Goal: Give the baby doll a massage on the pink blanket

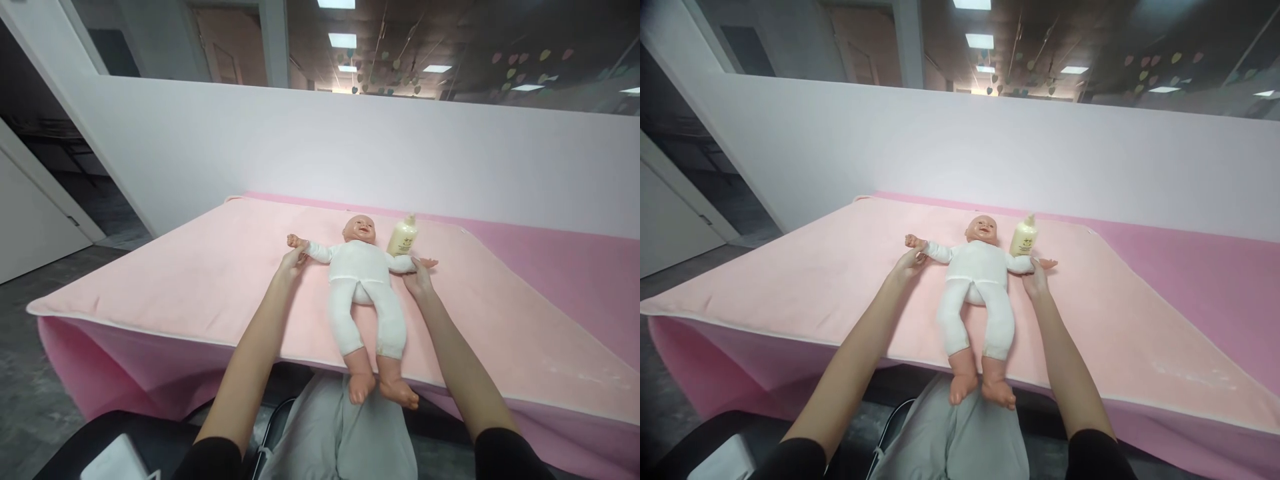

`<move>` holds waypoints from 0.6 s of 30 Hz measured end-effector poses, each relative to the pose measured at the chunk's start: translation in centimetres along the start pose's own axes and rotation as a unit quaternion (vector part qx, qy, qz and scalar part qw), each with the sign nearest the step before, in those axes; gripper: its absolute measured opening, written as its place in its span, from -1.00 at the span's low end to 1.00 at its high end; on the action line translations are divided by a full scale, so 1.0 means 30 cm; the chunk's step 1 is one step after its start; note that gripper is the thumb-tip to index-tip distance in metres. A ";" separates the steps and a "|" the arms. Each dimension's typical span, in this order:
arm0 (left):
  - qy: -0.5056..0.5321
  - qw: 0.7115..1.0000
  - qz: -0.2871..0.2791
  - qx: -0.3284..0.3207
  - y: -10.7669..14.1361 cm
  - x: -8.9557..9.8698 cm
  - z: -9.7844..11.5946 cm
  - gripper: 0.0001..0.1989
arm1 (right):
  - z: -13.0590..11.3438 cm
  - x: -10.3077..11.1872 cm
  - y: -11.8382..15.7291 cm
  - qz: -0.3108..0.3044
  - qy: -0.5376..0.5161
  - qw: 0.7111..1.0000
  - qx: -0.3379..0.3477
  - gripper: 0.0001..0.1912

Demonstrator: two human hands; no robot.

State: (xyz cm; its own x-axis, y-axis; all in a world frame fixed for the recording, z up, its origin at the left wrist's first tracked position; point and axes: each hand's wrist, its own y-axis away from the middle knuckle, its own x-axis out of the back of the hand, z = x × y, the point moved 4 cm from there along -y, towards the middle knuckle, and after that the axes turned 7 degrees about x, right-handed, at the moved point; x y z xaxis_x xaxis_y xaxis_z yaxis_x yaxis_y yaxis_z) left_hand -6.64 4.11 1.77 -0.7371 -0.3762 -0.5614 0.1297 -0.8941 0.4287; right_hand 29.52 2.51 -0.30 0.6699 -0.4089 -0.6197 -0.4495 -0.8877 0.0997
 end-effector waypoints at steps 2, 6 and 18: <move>0.008 1.000 -0.004 -0.009 -0.002 0.000 0.000 -0.90 | -0.003 -0.004 0.005 0.001 0.001 1.000 -0.002 -0.86; -0.009 0.998 -0.002 -0.059 -0.006 0.002 0.000 -0.89 | -0.019 0.008 0.008 0.010 -0.014 1.000 -0.004 -0.88; 0.062 0.969 0.107 -0.213 -0.043 0.082 0.043 -0.73 | -0.099 0.103 -0.020 0.088 -0.104 0.990 0.039 -0.85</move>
State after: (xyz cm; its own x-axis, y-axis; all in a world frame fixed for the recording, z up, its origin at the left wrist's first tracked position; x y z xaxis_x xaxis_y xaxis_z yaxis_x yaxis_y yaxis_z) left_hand -9.47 4.65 0.75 -0.5808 -0.5664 -0.5846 0.5517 -0.8020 0.2290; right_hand 33.60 1.15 0.04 0.4446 -0.4950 -0.7465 -0.5978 -0.7847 0.1643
